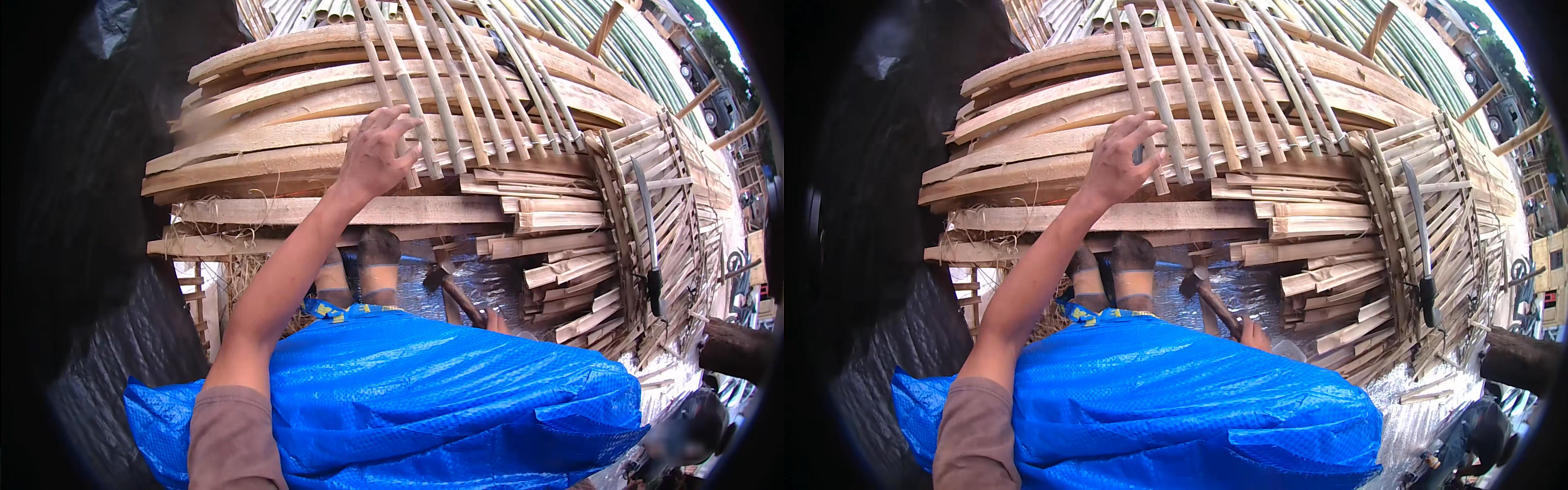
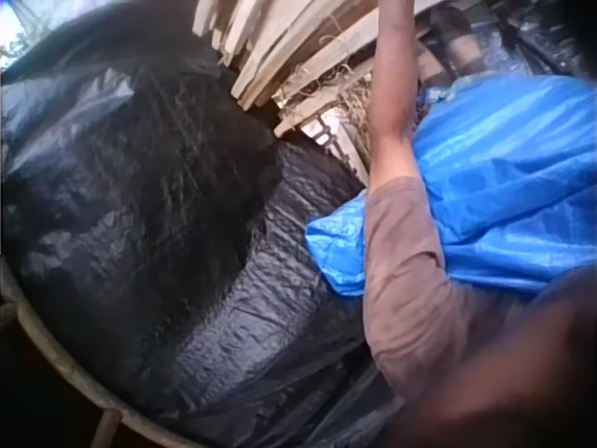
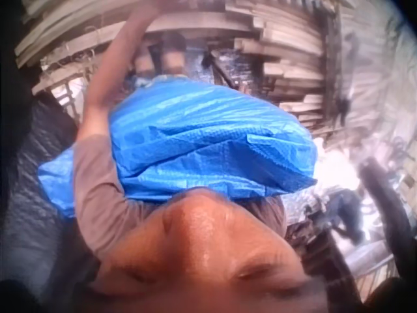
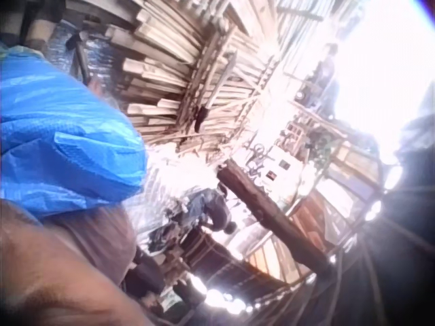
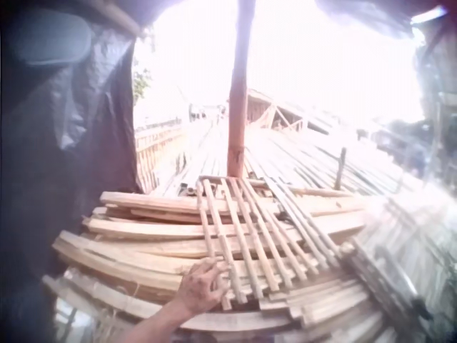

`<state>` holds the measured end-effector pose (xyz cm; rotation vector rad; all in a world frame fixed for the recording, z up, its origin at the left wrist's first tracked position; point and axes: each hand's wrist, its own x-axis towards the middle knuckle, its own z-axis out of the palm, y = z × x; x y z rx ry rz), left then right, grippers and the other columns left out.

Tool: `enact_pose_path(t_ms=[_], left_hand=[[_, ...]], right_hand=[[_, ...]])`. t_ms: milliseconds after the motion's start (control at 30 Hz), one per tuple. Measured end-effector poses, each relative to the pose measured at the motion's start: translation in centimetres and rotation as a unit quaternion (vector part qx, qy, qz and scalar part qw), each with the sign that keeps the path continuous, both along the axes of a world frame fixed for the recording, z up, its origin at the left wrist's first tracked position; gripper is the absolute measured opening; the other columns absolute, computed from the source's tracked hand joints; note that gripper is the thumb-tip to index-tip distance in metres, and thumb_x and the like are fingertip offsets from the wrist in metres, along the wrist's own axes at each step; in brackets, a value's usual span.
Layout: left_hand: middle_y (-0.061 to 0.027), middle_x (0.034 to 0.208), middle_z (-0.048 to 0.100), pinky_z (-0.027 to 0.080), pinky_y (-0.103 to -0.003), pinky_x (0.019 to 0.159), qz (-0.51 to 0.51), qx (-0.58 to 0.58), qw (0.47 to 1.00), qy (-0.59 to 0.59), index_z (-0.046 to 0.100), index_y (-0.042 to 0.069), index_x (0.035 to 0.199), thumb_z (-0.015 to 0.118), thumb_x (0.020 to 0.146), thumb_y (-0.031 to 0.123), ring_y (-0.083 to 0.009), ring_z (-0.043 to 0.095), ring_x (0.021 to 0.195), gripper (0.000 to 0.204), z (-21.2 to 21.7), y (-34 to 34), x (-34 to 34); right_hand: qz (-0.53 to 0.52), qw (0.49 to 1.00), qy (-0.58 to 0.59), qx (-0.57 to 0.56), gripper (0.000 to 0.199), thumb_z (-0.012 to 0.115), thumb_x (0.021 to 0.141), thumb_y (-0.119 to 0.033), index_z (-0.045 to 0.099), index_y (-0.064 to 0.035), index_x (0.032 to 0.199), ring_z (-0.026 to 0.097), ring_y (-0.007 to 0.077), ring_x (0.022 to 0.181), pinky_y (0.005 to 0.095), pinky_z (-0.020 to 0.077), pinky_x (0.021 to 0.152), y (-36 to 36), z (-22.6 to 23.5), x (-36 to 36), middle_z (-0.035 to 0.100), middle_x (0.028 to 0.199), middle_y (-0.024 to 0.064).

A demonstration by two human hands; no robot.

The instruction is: The person assembles a wooden lattice by positioning bamboo strips and securing them with nails using a hammer.

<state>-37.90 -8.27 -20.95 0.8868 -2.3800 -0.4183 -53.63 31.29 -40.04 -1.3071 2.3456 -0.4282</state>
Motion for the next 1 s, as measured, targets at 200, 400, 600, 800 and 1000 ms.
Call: enact_pose_path(t_ms=[200,400,600,800,1000], left_hand=[[-0.0021,0.150,0.045,0.026,-0.061,0.111,0.006,-0.064,0.993,-0.102,0.055,0.021,0.138,0.062,0.084,0.063,-0.0305,0.040,0.138,0.069,-4.6,2.5,-1.8],[0.0015,0.149,0.047,0.022,-0.059,0.112,0.020,-0.092,0.993,-0.075,0.059,0.021,0.135,0.060,0.080,0.071,-0.0283,0.037,0.140,0.074,-6.1,1.8,-2.7],[0.0024,0.149,0.047,0.020,-0.061,0.112,0.037,-0.086,0.995,-0.039,0.064,0.022,0.129,0.064,0.079,0.068,-0.0282,0.037,0.140,0.068,-7.1,1.8,-2.0],[0.0026,0.144,0.053,0.021,-0.066,0.110,0.041,-0.124,0.990,-0.045,0.059,0.024,0.134,0.063,0.080,0.069,-0.0290,0.040,0.139,0.070,-7.3,1.5,-2.7],[-0.0075,0.126,0.065,0.020,-0.065,0.108,0.042,-0.104,0.994,-0.012,0.041,0.021,0.149,0.067,0.076,0.068,-0.0298,0.044,0.136,0.091,-7.4,1.3,-2.4]], right_hand=[[-0.028,0.997,-0.026,0.070,0.059,0.072,0.084,-0.030,0.048,-0.0057,0.132,0.066,0.0447,0.092,0.0513,0.0517,0.077,-1.9,1.5,0.5,0.065,0.099,0.0252],[-0.103,0.987,-0.120,0.029,0.052,0.071,0.087,-0.031,0.051,-0.0051,0.127,0.070,0.0407,0.090,0.0469,0.0535,0.076,-2.9,4.7,1.4,0.069,0.094,0.0246],[-0.027,0.963,-0.194,-0.184,0.027,0.063,0.097,-0.020,0.055,-0.0020,0.116,0.056,0.0167,0.057,0.0322,0.0435,0.055,-9.6,14.4,0.8,0.060,0.068,0.0121],[0.020,0.968,-0.133,-0.212,0.033,0.052,0.103,-0.030,0.054,0.0008,0.114,0.055,0.0217,0.055,0.0363,0.0411,0.053,-16.7,19.1,-0.6,0.054,0.063,0.0125],[0.068,0.970,-0.050,-0.226,0.030,0.053,0.101,-0.026,0.052,0.0000,0.117,0.063,0.0441,0.070,0.0482,0.0456,0.060,-18.6,18.4,0.6,0.062,0.074,0.0244]])
